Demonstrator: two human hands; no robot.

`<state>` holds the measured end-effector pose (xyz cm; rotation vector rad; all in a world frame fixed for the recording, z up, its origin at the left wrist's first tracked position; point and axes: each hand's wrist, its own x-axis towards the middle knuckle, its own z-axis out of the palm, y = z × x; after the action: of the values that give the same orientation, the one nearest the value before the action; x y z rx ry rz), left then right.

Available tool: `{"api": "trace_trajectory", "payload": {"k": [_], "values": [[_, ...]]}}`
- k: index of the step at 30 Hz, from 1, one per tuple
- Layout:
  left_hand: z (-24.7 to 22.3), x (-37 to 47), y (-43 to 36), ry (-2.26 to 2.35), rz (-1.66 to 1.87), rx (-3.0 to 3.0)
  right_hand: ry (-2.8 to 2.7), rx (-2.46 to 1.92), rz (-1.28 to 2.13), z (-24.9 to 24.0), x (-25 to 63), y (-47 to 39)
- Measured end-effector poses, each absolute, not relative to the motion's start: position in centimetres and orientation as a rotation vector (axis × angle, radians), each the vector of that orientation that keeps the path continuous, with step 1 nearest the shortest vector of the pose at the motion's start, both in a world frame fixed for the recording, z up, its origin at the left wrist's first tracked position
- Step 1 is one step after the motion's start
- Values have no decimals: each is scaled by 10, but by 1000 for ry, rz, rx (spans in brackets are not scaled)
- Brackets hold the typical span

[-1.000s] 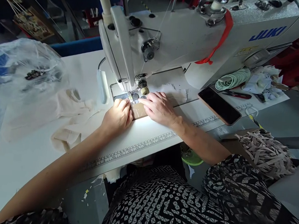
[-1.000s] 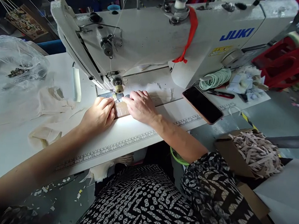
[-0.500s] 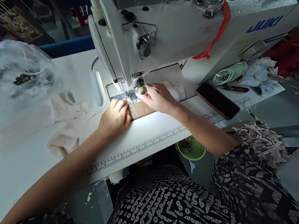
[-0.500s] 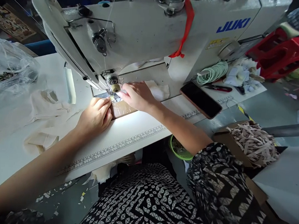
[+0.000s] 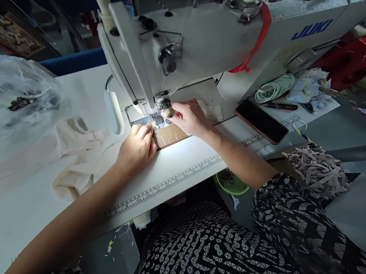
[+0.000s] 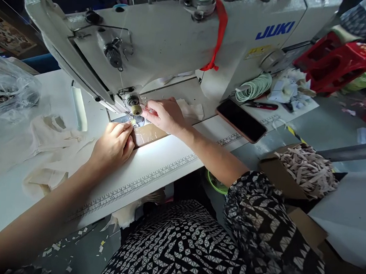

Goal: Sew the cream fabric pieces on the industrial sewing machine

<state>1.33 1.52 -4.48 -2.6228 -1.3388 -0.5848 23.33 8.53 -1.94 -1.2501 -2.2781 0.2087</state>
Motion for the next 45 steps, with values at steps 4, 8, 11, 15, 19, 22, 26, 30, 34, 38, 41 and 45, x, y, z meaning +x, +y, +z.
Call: {"api": "trace_trajectory", "payload": {"k": [4,8,11,15,19,22,26,30,34,38,41,45], "values": [[-45,11,19,-1355,-596,-2637,-2275,-1205,256,-17,233,75],[-45,8,25,-1383,-616,-2666,-2278,-1208,301,-18,229,79],[-44,8,26,-1401,-624,-2680,-2280,-1249,275,-20,228,87],[-43,9,25,-1431,-626,-2686,-2258,-1263,233,-22,231,88],[-41,10,26,-1465,-637,-2686,-2261,-1276,214,-19,233,77],[-33,0,30,-1573,-758,-2701,-2384,-1230,279,-10,227,58],[-12,-31,34,-1880,-836,-2530,-2621,-899,168,2,201,18],[0,-50,21,-2181,-465,-2354,-2782,-573,-14,-1,172,-21],[3,-45,-11,-2404,-257,-2345,-2845,-514,24,-19,178,-49],[16,-51,-60,-2584,-346,-2524,-2699,-539,69,-36,210,-80],[30,-77,-112,-2939,-394,-2621,-2453,-544,527,-41,232,-111],[34,-116,-189,-3329,-36,-2602,-1877,-752,1636,-55,255,-147]]}}
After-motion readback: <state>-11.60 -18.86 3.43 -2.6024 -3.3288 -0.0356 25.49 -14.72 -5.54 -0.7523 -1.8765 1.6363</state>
